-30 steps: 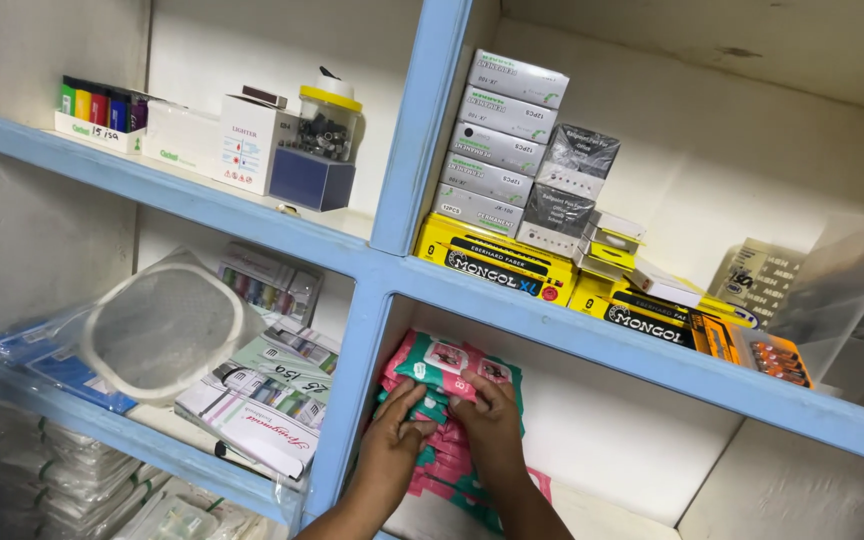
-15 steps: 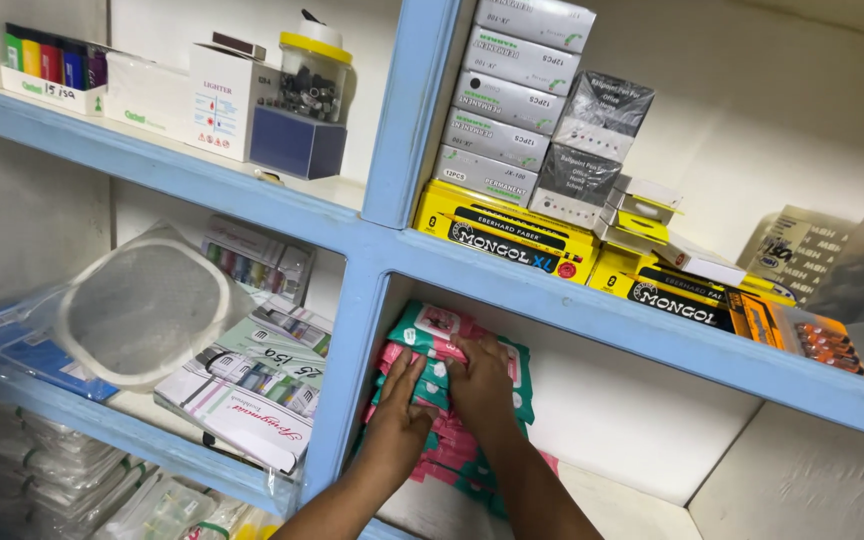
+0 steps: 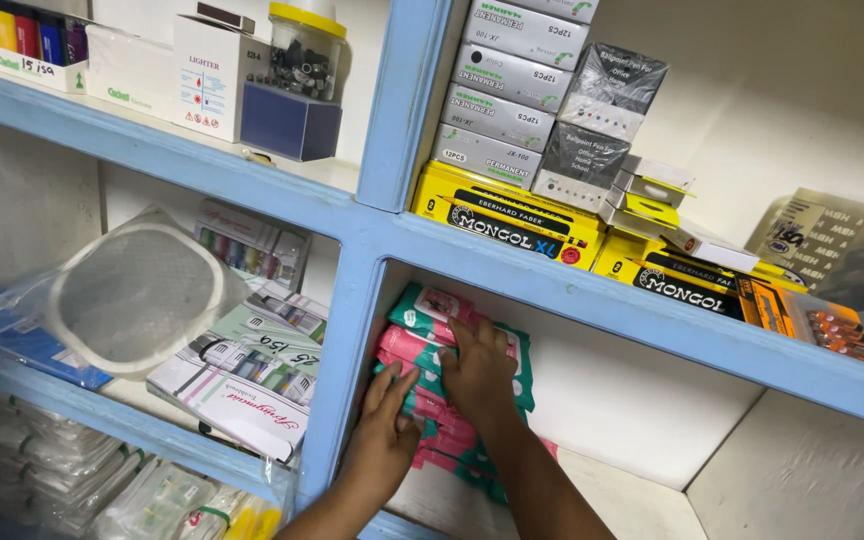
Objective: Stocking and organizing packs of wet wipes on a storage shelf.
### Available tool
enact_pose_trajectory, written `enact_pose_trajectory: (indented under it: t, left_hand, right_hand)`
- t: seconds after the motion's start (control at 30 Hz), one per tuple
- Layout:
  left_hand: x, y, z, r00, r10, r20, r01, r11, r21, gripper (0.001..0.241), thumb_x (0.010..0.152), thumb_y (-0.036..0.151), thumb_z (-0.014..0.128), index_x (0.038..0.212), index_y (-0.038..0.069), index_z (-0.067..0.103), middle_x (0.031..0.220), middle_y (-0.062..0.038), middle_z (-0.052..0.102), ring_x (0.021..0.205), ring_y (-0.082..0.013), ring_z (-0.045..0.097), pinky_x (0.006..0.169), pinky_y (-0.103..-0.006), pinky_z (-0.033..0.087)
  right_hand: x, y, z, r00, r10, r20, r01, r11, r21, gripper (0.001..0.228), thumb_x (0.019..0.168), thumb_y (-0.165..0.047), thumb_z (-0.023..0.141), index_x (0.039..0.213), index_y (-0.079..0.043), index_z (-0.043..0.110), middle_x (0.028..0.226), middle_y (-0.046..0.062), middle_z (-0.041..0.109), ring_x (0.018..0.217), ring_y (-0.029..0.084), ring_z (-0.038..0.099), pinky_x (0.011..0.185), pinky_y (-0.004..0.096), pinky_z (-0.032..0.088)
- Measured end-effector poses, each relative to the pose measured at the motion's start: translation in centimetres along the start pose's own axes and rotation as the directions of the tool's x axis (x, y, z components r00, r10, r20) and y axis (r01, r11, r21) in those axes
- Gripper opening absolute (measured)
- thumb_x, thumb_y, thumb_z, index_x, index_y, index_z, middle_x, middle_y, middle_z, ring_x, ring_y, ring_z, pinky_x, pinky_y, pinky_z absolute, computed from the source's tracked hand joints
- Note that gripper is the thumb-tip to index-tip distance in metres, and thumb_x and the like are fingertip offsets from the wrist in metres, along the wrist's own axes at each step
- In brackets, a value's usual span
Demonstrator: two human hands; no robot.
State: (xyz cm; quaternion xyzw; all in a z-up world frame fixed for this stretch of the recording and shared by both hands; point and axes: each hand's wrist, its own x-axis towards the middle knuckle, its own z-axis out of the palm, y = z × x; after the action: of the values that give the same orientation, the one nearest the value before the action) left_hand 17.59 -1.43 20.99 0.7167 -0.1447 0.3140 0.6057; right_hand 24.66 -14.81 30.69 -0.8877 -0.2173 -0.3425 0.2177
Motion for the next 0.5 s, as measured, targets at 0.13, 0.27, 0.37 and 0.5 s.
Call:
enact_pose_trajectory:
  t: [0.13,0.27,0.37,0.5]
  left_hand:
    - [-3.6,-1.0,0.2,0.993,-0.085,0.078,0.089,0.995,-0.045,0.066,0.08,-0.013,0.063,0.139,0.017,0.063,0.151,-0.007,0.043,0.076,-0.0141,0.061,0.071,-0.0256,0.054]
    - [-8.1,-7.4,1.5,0.984,-0.1,0.147,0.123,0.98,-0.153,0.054,0.08,-0.013,0.061,0.127,0.013,0.07,0.147,-0.008,0.043,0.088,-0.0127,0.067,0.074,-0.0249,0.059]
    - [-11.7,-15.1,2.2,0.933,-0.31,0.183,0.336,0.933,-0.129,0.054,0.08,-0.007,0.058,0.125,0.017,0.076,0.141,-0.005,0.051,0.079,-0.0161,0.068,0.069,-0.0264,0.062]
    - [-18.0,-25.4,1.3,0.958,0.235,0.166,-0.232,0.972,-0.036,0.048,0.079,-0.002,0.069,0.125,0.012,0.076,0.127,-0.011,0.062,0.105,-0.0203,0.066,0.08,-0.029,0.054]
  right_hand:
    - [-1.6,-1.9,-0.7,0.991,-0.131,0.032,0.135,0.976,-0.17,0.056,0.088,-0.03,0.068,0.142,-0.023,0.056,0.125,0.015,0.048,0.128,0.037,0.039,0.091,0.059,0.035]
    - [-2.4,-2.5,-2.0,0.989,-0.136,0.064,0.145,0.974,-0.176,0.058,0.089,-0.031,0.068,0.145,-0.027,0.055,0.123,0.014,0.047,0.127,0.035,0.039,0.094,0.06,0.033]
    - [-4.0,-2.8,-4.3,0.991,-0.129,-0.028,0.125,0.985,-0.117,0.059,0.086,-0.03,0.071,0.143,-0.023,0.057,0.123,0.017,0.047,0.125,0.035,0.042,0.092,0.057,0.036]
    - [-10.1,-1.1,-7.8,0.965,-0.195,-0.177,0.193,0.981,-0.028,0.058,0.085,-0.023,0.073,0.14,-0.015,0.058,0.125,0.022,0.049,0.12,0.04,0.047,0.093,0.051,0.042]
